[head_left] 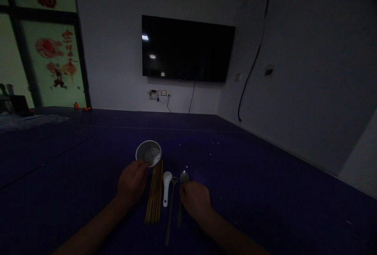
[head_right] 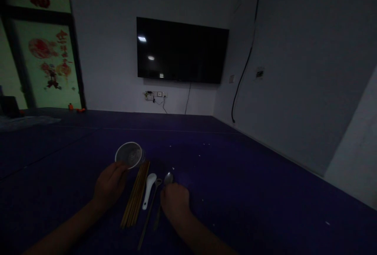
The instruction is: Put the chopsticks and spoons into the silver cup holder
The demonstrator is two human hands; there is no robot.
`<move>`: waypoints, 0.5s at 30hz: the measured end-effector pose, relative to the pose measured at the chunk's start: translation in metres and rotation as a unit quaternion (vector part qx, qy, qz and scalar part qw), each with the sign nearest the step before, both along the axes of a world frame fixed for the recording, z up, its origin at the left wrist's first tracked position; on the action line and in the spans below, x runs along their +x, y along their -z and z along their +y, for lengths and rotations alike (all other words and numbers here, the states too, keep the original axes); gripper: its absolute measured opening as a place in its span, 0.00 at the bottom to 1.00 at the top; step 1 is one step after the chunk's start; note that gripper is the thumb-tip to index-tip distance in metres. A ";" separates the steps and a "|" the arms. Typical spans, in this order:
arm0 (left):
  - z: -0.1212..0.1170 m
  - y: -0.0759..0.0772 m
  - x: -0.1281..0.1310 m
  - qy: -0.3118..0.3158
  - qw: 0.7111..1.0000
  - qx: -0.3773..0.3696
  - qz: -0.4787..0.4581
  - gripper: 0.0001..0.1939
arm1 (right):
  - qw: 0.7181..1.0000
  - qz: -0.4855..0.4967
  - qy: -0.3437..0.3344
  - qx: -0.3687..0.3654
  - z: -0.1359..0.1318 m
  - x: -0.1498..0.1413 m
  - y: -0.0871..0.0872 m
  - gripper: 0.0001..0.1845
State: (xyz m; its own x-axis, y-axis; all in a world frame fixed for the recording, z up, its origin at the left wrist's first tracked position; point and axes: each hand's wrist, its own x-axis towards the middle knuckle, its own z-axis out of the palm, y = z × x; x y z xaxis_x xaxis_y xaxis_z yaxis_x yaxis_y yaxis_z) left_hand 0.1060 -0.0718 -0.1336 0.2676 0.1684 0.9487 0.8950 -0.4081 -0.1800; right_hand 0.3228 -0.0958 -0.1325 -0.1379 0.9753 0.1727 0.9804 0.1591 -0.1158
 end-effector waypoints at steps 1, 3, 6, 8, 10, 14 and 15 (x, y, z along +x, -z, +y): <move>-0.005 0.000 0.005 0.013 1.000 0.011 0.006 0.08 | 1.000 -0.003 -0.005 0.003 0.000 0.000 0.000 0.18; -0.014 0.001 0.014 0.045 0.999 0.015 0.015 0.09 | 1.000 0.001 -0.012 0.020 0.000 0.000 -0.001 0.19; -0.023 0.002 0.023 0.088 0.996 -0.001 0.017 0.09 | 0.991 0.060 -0.024 0.120 -0.001 0.004 -0.007 0.17; -0.024 0.002 0.024 0.110 0.994 -0.004 0.014 0.09 | 0.967 0.116 -0.043 0.222 -0.002 0.006 -0.010 0.20; -0.025 0.004 0.024 0.135 0.991 -0.008 0.016 0.10 | 0.940 0.152 -0.092 0.293 -0.002 0.008 -0.009 0.33; -0.025 0.011 0.023 0.213 0.975 -0.038 0.052 0.11 | 0.902 0.217 -0.203 0.313 0.001 0.008 0.003 0.42; -0.025 0.014 0.024 0.226 0.971 -0.045 0.058 0.12 | 0.894 0.238 -0.219 0.310 0.002 0.007 0.006 0.40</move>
